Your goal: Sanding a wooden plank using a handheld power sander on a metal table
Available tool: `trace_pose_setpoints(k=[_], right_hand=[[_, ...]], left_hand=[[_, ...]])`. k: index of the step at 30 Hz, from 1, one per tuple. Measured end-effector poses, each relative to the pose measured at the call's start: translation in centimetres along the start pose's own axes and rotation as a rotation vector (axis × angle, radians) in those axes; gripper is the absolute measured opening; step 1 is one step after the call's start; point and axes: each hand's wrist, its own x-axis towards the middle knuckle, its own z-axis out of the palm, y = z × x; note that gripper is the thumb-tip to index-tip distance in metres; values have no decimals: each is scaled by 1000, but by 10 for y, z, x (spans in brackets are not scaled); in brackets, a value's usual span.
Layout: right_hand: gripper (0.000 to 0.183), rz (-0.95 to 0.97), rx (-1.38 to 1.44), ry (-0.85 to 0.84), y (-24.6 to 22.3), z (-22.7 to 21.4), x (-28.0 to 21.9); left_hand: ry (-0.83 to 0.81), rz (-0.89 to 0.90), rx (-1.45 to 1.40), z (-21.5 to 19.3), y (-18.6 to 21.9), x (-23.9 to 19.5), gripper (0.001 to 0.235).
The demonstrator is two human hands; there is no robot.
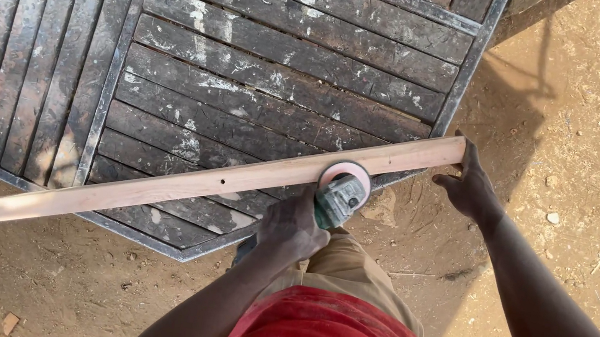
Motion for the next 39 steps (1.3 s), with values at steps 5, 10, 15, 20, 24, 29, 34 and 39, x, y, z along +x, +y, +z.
trace_pose_setpoints(k=[5, 10, 15, 20, 24, 29, 34, 39], right_hand=[[89, -34, 68, -22, 17, 4, 2], [95, -16, 77, -14, 49, 16, 13], [96, -33, 113, 43, 52, 23, 16], [92, -17, 127, 103, 35, 27, 13], [82, -76, 36, 246, 48, 31, 2], [78, -117, 36, 350, 72, 45, 7], [76, -68, 103, 349, 103, 65, 25], [77, -41, 141, 318, 93, 63, 39]], left_hand=[[-94, -247, 12, -5, -65, -8, 52], [-4, -341, 101, -26, -88, -17, 51], [-62, -146, 125, -19, -36, 12, 46], [16, 67, 83, 13, 40, 41, 44], [-49, 133, 102, 7, 71, 46, 39], [-112, 24, 143, -8, 30, 37, 40], [-142, -126, 255, -22, -11, 18, 44], [-120, -64, 286, -11, 14, 33, 43]])
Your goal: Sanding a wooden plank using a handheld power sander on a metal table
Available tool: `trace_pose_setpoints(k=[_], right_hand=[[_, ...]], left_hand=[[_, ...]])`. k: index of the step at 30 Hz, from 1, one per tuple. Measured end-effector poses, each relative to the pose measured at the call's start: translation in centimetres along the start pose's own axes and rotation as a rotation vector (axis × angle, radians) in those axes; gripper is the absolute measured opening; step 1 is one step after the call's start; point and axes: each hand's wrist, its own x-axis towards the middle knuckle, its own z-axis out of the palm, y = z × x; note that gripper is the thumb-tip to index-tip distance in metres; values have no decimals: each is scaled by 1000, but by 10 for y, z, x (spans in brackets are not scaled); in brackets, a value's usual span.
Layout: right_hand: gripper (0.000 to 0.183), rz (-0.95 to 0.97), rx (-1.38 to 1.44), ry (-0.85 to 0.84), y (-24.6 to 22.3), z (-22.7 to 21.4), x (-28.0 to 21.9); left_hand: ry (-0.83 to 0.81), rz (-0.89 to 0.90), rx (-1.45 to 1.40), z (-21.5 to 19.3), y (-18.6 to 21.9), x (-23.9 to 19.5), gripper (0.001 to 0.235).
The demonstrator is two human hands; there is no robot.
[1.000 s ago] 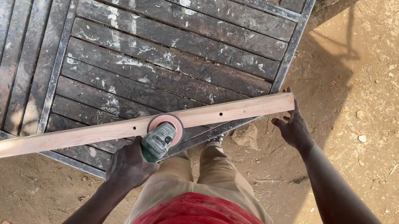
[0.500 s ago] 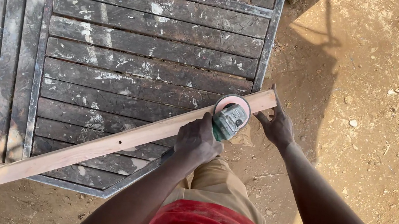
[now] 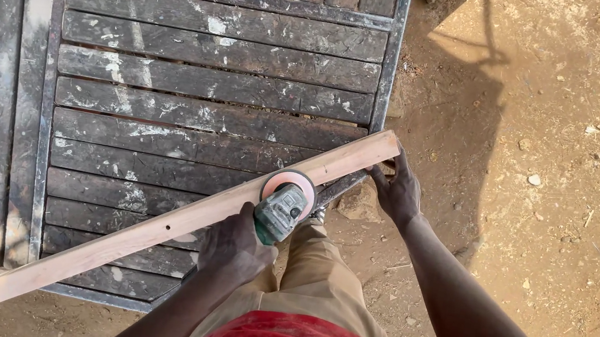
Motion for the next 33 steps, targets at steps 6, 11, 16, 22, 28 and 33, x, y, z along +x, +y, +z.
trace_pose_setpoints(k=[6, 11, 16, 22, 28, 33], right_hand=[[74, 1, -52, -38, -9, -5, 7], [72, 49, -70, -58, -9, -9, 5], [76, -49, 69, -65, 20, 3, 14], [74, -101, 125, -55, 34, 11, 18], [51, -35, -120, -57, 69, 19, 31], [57, -95, 2, -58, -6, -3, 8]], left_hand=[[99, 200, -110, 2, 72, 31, 41], [150, 272, -108, -11, 98, 38, 39], [78, 128, -20, -2, 51, 34, 43], [46, 130, 1, -9, 70, 33, 44], [62, 274, -92, -21, 131, 46, 44], [53, 214, -131, -32, 120, 37, 49]])
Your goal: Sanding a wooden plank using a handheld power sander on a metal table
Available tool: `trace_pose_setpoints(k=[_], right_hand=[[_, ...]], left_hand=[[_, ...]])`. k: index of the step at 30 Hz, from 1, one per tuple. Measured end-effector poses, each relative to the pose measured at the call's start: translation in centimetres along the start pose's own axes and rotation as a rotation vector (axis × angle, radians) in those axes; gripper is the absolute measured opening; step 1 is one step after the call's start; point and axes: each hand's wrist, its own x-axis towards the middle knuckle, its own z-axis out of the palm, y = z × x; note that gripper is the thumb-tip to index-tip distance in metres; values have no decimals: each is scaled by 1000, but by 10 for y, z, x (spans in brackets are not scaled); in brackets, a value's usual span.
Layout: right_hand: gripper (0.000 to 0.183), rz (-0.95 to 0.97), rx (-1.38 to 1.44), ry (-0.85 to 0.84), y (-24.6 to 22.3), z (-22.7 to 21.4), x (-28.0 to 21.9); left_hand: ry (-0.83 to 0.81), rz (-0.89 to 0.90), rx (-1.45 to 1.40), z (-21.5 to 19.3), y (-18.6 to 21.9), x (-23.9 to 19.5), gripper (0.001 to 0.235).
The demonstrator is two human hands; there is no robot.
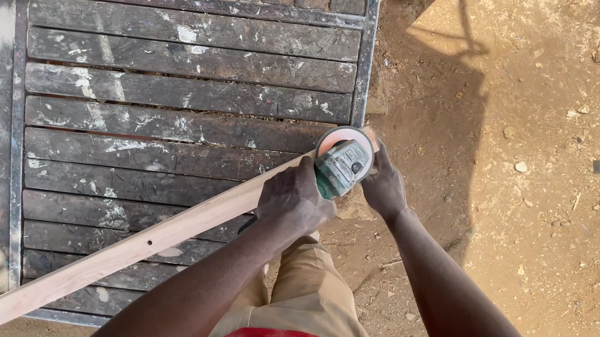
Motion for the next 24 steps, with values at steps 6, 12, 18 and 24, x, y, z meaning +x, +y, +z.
trace_pose_setpoints(k=[6, 12, 18, 24], right_hand=[[68, 8, 131, -13, 24, 7, 2], [69, 36, 101, -3, 3, 3, -2], [67, 24, 82, -6, 19, 7, 8], [70, 13, 35, -39, 31, 1, 14]], left_hand=[[-43, -91, 35, 0, -31, -1, 51], [11, -3, -4, 13, -15, 35, 47], [-39, -44, -57, 1, -26, -10, 45], [-5, -368, -89, 22, -134, -60, 50]])
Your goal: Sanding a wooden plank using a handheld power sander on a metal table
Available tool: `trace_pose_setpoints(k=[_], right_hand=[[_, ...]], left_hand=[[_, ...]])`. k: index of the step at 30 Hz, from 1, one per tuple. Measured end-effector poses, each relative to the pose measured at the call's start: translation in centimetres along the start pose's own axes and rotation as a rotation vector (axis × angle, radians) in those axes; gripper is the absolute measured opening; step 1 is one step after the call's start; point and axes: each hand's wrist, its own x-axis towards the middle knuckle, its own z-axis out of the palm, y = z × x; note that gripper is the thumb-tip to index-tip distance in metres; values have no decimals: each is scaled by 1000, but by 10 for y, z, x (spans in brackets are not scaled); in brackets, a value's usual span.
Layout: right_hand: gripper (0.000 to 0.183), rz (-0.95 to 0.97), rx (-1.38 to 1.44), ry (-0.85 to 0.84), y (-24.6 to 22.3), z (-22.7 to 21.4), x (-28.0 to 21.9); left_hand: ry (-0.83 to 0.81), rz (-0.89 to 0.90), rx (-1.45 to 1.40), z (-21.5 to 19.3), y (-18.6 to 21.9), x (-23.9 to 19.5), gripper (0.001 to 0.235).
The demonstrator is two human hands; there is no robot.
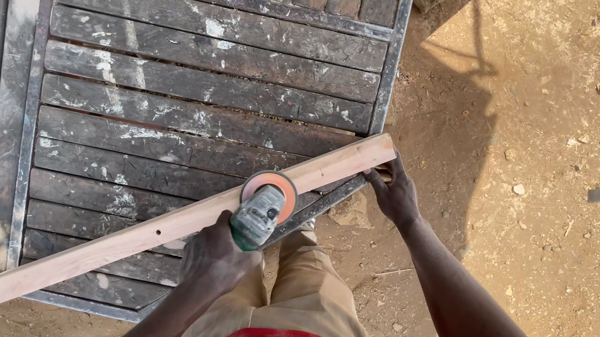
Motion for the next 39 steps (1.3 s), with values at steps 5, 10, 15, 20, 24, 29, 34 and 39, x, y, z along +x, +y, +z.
trace_pose_setpoints(k=[5, 10, 15, 20, 24, 29, 34, 39], right_hand=[[66, -24, -103, -43, -5, -3, -1], [59, 21, -192, -21, -18, -2, -3], [49, 67, -236, 32, -37, -10, -3], [85, 6, -392, 189, -118, -6, -41], [107, -146, -660, 333, -147, 9, -66], [99, -523, -795, 158, -163, 62, -89], [96, -666, -957, -148, -148, 123, -90], [83, -645, -997, -154, -123, 124, -71]], left_hand=[[105, -296, -81, -22, -75, -23, 52], [139, -259, -73, -16, -94, -18, 69], [48, 6, -132, -14, -43, -10, 41], [110, 132, -199, -14, -28, -20, 40], [85, 44, -291, -17, -85, -22, 38], [144, -233, -426, -21, -203, -33, 47], [241, -462, -434, -38, -309, -75, 57], [279, -510, -454, -15, -372, -87, 59]])
